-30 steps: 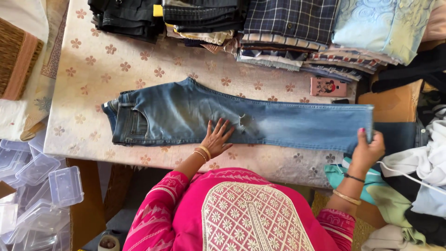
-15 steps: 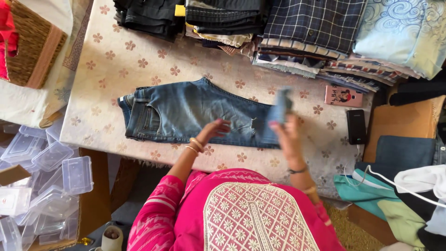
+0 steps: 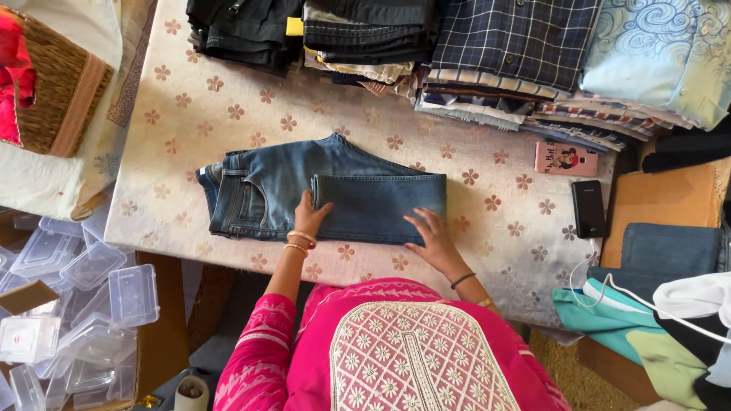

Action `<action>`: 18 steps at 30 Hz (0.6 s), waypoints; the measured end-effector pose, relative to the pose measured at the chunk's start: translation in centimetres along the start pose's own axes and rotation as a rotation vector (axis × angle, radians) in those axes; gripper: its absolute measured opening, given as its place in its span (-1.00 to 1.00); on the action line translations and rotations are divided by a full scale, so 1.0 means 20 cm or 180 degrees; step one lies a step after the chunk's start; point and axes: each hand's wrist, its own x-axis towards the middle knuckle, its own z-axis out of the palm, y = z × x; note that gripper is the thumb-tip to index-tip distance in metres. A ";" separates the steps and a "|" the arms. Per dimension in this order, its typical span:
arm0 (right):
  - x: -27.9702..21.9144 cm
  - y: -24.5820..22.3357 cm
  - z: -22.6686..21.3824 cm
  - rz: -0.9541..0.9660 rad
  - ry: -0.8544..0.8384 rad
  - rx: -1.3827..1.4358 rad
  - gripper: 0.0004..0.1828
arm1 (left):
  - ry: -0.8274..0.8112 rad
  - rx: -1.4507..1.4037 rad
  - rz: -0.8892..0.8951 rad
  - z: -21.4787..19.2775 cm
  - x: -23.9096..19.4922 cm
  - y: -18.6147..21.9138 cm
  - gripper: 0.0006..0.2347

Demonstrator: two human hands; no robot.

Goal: Folding various articles of clothing, including black pants and blue jeans, on a table.

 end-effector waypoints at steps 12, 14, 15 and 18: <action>-0.12 0.08 0.12 0.0255 0.0492 -0.0217 0.02 | 0.0460 -0.0299 0.1031 -0.60 0.22 -0.12 -0.78; -0.10 0.09 0.17 0.0147 0.0423 -0.0253 0.01 | 0.0685 0.0718 0.0855 -0.71 0.21 -0.13 -0.74; -0.08 0.10 0.19 0.0031 0.0359 -0.0286 0.01 | 0.0908 0.1736 0.0668 -0.77 0.21 -0.13 -0.70; -0.05 0.06 0.21 -0.0015 0.0221 -0.0299 0.01 | 0.0904 0.1750 0.0465 -0.76 0.16 -0.09 -0.69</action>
